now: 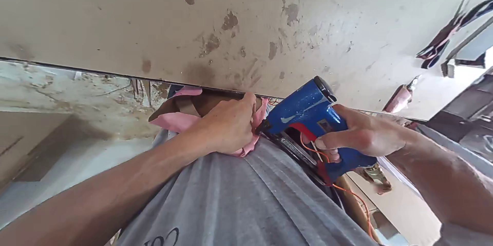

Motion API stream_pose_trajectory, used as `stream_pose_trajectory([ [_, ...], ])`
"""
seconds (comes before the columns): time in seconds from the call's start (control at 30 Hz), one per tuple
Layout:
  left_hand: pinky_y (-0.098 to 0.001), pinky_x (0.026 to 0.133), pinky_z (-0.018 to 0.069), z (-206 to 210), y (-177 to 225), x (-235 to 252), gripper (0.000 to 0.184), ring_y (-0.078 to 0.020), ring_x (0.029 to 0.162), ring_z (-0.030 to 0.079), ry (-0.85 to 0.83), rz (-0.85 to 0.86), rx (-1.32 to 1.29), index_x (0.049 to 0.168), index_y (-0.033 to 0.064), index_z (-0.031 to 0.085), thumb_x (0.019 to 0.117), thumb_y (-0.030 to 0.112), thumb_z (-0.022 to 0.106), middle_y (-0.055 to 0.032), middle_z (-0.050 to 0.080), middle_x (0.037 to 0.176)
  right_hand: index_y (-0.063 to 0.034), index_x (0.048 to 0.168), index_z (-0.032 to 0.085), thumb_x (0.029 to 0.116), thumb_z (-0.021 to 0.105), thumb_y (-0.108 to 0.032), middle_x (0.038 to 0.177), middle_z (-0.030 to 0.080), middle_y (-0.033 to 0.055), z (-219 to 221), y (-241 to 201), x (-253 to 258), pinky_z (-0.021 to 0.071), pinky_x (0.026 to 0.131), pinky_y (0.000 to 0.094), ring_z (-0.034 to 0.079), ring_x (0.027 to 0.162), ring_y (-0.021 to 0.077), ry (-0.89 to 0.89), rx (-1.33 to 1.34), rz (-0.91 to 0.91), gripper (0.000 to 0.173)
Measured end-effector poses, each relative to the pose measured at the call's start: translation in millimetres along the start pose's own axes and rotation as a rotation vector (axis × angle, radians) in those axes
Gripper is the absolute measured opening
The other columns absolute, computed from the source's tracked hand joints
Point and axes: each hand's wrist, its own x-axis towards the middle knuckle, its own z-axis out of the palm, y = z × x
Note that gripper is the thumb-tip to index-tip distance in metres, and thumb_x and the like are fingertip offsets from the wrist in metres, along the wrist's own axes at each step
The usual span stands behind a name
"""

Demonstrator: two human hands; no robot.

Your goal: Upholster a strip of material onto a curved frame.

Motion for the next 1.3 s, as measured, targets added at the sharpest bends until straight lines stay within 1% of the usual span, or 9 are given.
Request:
stream_pose_trajectory([
  [0.2, -0.0506, 0.073, 0.0553, -9, -3, -1, 0.018, -0.0223, 0.084, 0.068, 0.105, -0.033, -0.084, 0.121, 0.0136, 0.056, 0.1064, 0.025, 0.051, -0.0048, 0.068, 0.089, -0.0182, 0.090, 0.071, 0.0836, 0.065, -0.021, 0.067, 0.068, -0.0014, 6, -4, -17, 0.0569, 0.049, 0.0250, 0.065, 0.053, 0.0093, 0.105, -0.065, -0.070, 0.010],
  [0.37, -0.0483, 0.067, 0.0525, -20, -18, -22, 0.070, -0.0165, 0.074, 0.065, 0.294, -0.010, -0.143, 0.095, 0.0198, 0.071, 0.1077, 0.058, 0.015, 0.0006, 0.065, 0.074, -0.0143, 0.098, 0.066, 0.0889, 0.063, -0.042, 0.068, 0.064, 0.0008, -34, 18, -30, 0.0563, 0.048, 0.0429, 0.065, 0.054, 0.0166, 1.018, -0.410, -0.190, 0.029],
  [0.47, -0.0336, 0.065, 0.0527, -16, -23, -30, 0.052, -0.0048, 0.073, 0.062, 0.283, 0.228, -0.198, 0.089, 0.0217, 0.072, 0.1075, 0.051, 0.033, 0.0093, 0.064, 0.076, 0.0027, 0.126, 0.057, 0.0910, 0.057, -0.048, 0.097, 0.064, 0.0348, -72, 23, -10, 0.0415, 0.070, 0.0774, 0.063, 0.091, 0.0581, 1.296, -0.646, -0.055, 0.061],
  [0.57, -0.0252, 0.077, 0.0582, -14, -6, -33, 0.032, -0.0024, 0.087, 0.066, 0.127, 0.410, -0.264, 0.108, 0.0137, 0.072, 0.1013, 0.041, 0.056, 0.0059, 0.070, 0.097, 0.0022, 0.140, 0.048, 0.0920, 0.057, -0.044, 0.113, 0.064, 0.0387, -108, 42, 23, 0.0419, 0.079, 0.0791, 0.061, 0.105, 0.0618, 1.392, -0.688, -0.080, 0.068],
  [0.73, -0.0515, 0.077, 0.0534, 0, 43, -43, 0.081, -0.0210, 0.083, 0.066, 0.292, 0.111, 0.488, 0.099, 0.0146, 0.071, 0.0785, 0.090, 0.050, -0.0021, 0.066, 0.082, -0.0055, 0.144, 0.056, 0.0958, 0.061, -0.026, 0.138, 0.056, 0.0281, -52, 50, 46, 0.0474, 0.095, 0.0677, 0.053, 0.128, 0.0499, 1.318, -0.692, -0.551, 0.053],
  [0.8, -0.0571, 0.078, 0.0513, 8, 48, -44, 0.068, -0.0270, 0.079, 0.067, 0.384, 0.111, 0.599, 0.092, 0.0111, 0.072, 0.0861, 0.077, 0.055, -0.0066, 0.067, 0.075, -0.0131, 0.132, 0.068, 0.1007, 0.057, -0.027, 0.127, 0.066, 0.0135, 3, 49, 68, 0.0524, 0.097, 0.0541, 0.062, 0.121, 0.0316, 1.057, -0.570, -0.811, 0.037],
  [0.93, -0.0274, 0.069, 0.0532, -5, 38, -50, 0.026, -0.0018, 0.076, 0.062, 0.390, 0.267, 0.288, 0.084, 0.0193, 0.072, 0.0953, 0.042, 0.066, 0.0095, 0.065, 0.076, -0.0085, 0.092, 0.071, 0.1093, 0.036, -0.030, 0.080, 0.066, 0.0000, 70, 43, 126, 0.0552, 0.070, 0.0358, 0.065, 0.077, 0.0096, 0.626, -0.179, -1.159, 0.045],
  [1.13, -0.0231, 0.056, 0.0580, -30, 14, -43, 0.012, -0.0042, 0.060, 0.066, 0.387, 0.382, -0.099, 0.084, 0.0102, 0.069, 0.0944, 0.017, 0.070, 0.0034, 0.068, 0.069, -0.0112, 0.066, 0.057, 0.1084, 0.023, -0.038, 0.056, 0.052, -0.0005, 97, 43, 157, 0.0427, 0.051, 0.0377, 0.055, 0.055, 0.0116, 0.885, 0.021, -1.381, 0.060],
  [1.3, -0.0200, 0.053, 0.0540, -36, 7, -30, 0.017, -0.0021, 0.057, 0.062, 0.326, 0.403, -0.082, 0.079, 0.0119, 0.069, 0.0955, 0.016, 0.070, 0.0044, 0.066, 0.064, -0.0098, 0.069, 0.057, 0.1073, 0.021, -0.055, 0.058, 0.053, 0.0006, 100, 46, 164, 0.0423, 0.051, 0.0348, 0.055, 0.056, 0.0104, 0.895, -0.010, -1.479, 0.069],
])
